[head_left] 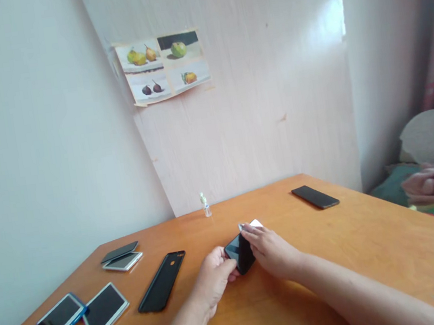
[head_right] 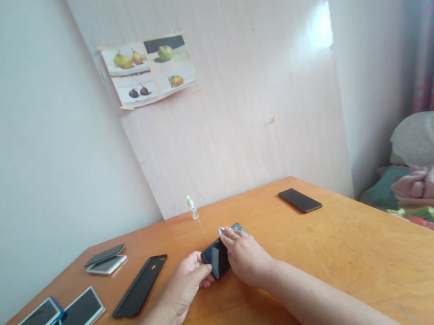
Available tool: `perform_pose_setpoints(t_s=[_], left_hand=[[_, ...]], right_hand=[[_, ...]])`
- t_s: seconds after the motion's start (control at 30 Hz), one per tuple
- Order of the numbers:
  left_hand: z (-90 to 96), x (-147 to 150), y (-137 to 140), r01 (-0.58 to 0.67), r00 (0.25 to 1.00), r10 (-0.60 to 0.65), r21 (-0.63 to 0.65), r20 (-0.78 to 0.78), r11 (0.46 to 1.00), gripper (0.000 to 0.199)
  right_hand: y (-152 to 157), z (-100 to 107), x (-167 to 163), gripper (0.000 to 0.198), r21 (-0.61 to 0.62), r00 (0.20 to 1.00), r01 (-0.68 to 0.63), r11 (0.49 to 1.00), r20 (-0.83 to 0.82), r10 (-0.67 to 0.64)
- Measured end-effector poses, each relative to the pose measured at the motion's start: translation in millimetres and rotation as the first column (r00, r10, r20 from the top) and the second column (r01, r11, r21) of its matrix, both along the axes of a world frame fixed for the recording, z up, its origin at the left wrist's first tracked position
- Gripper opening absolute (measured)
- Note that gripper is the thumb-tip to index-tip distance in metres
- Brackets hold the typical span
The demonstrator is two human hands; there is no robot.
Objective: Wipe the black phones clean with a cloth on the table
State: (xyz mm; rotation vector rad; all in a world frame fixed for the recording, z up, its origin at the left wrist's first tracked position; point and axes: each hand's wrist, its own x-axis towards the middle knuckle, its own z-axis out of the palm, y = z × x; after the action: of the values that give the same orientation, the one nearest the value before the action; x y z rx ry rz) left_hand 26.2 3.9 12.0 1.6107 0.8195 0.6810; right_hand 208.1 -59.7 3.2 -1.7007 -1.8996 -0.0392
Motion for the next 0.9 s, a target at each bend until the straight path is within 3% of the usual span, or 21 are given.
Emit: perform_pose_setpoints(t_s=[0.07, 0.13, 0.3, 0.37, 0.43, 0.5, 0.57, 0.63, 0.73, 0.83, 0.9], left_hand=[[-0.5, 0, 0, 0.001, 1.000, -0.001, 0.010, -0.011, 1.000, 0.016], [-0.9, 0, 1, 0.001, 1.000, -0.001, 0.005, -0.014, 1.000, 0.014], [2.5, -1, 2, 0.061, 0.995, -0.059, -0.026, 0.086, 0.998, 0.016], [4.4, -2, 1, 0.103, 0.988, -0.100, -0.018, 0.119, 0.995, 0.020], [4.9, -2, 0, 0.084, 0.993, -0.082, -0.019, 0.079, 0.996, 0.019], [3.9, -2, 0, 0.038, 0.999, -0.038, -0.019, 0.014, 0.999, 0.016], [2.0, -2, 1, 0.027, 0.999, -0.027, -0.006, -0.022, 1.000, 0.013], [0.5, -3, 2, 0.038, 0.999, -0.038, -0.004, -0.028, 0.999, 0.013], [1.0, -4, 4, 0.050, 0.999, -0.050, -0.041, 0.011, 0.998, 0.014], [4.3, -4, 4, 0.119, 0.988, -0.114, -0.043, 0.103, 0.992, 0.017], [5.6, -4, 4, 0.144, 0.985, -0.140, -0.031, 0.104, 0.989, 0.019]], right_hand=[[4, -3, 13, 0.053, -0.053, 0.996, 0.080, 0.995, -0.035, -0.082], [1, -2, 13, 0.052, -0.079, 0.995, 0.070, 0.994, -0.070, -0.075], [-22, 10, -26, 0.060, -0.098, 0.962, -0.260, 0.961, -0.114, 0.249], [-24, 12, -32, 0.064, -0.102, 0.946, -0.313, 0.944, -0.120, 0.301], [-18, 10, -25, 0.067, -0.101, 0.963, -0.255, 0.962, -0.121, 0.242], [-9, 6, -8, 0.070, -0.113, 0.986, -0.113, 0.987, -0.132, 0.098], [-1, 1, 9, 0.074, -0.147, 0.986, 0.037, 0.989, -0.155, -0.059], [1, -1, 15, 0.078, -0.179, 0.978, 0.091, 0.980, -0.167, -0.121], [-10, 3, -2, 0.077, -0.177, 0.987, -0.075, 0.981, -0.153, 0.047], [-23, 11, -27, 0.071, -0.157, 0.947, -0.304, 0.940, -0.154, 0.280], [-24, 13, -31, 0.071, -0.156, 0.941, -0.328, 0.932, -0.144, 0.307]])
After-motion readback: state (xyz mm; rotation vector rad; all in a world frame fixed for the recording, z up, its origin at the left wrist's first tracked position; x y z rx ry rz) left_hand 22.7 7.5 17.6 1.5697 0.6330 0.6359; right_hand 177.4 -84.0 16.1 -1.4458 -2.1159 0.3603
